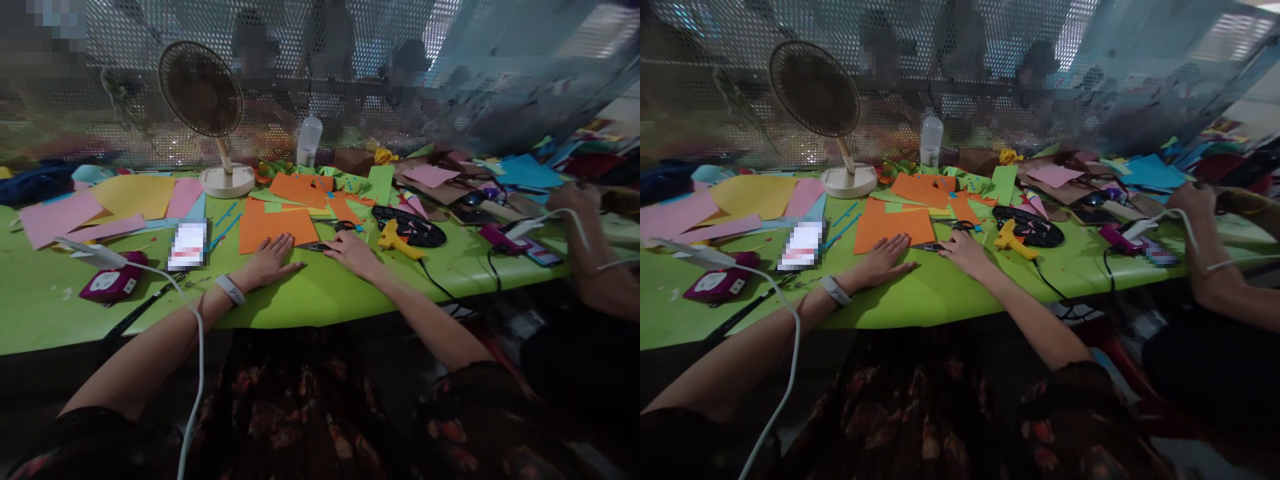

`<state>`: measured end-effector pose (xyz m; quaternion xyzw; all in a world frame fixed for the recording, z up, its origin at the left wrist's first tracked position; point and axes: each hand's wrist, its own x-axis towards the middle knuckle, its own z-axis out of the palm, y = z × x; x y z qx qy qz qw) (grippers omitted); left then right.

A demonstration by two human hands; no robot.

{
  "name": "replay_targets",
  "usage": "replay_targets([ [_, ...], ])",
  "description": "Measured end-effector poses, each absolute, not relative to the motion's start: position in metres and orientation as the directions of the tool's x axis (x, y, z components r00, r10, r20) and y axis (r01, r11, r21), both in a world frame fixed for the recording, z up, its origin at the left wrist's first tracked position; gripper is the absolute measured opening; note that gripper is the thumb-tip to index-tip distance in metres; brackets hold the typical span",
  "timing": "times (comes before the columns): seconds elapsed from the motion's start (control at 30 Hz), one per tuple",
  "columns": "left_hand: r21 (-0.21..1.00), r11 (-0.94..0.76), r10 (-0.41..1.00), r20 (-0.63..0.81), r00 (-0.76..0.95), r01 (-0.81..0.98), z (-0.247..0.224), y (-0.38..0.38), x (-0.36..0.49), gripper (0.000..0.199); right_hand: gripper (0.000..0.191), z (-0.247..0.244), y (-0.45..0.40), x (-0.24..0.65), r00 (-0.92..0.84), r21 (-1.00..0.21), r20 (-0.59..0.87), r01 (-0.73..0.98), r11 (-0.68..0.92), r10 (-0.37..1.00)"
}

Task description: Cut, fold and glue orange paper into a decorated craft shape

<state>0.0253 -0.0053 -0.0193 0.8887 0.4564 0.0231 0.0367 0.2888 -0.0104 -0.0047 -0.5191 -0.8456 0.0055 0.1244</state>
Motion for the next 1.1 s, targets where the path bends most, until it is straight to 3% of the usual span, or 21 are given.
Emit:
replay_targets([
  [0.33, 0.107, -0.528, 0.845, -0.039, 0.534, 0.843, -0.009, -0.012, 0.005, 0.082, 0.036, -0.008, -0.011, 0.288, -0.406, -0.16, 0.217, 0.883, 0.442, 0.888],
  [0.63, 0.077, -0.496, 0.865, -0.043, 0.5, 0.865, -0.013, -0.025, -0.021, 0.079, 0.038, -0.008, -0.003, 0.277, -0.444, -0.101, 0.218, 0.875, 0.473, 0.869],
  [0.9, 0.069, -0.484, 0.871, -0.052, 0.488, 0.872, -0.01, -0.026, -0.016, 0.08, 0.033, -0.006, -0.004, 0.274, -0.464, -0.188, 0.223, 0.843, 0.505, 0.857],
  [1.1, 0.095, -0.484, 0.871, -0.041, 0.489, 0.87, -0.01, -0.027, -0.017, 0.082, 0.035, -0.005, -0.007, 0.269, -0.455, -0.188, 0.215, 0.849, 0.494, 0.864],
])
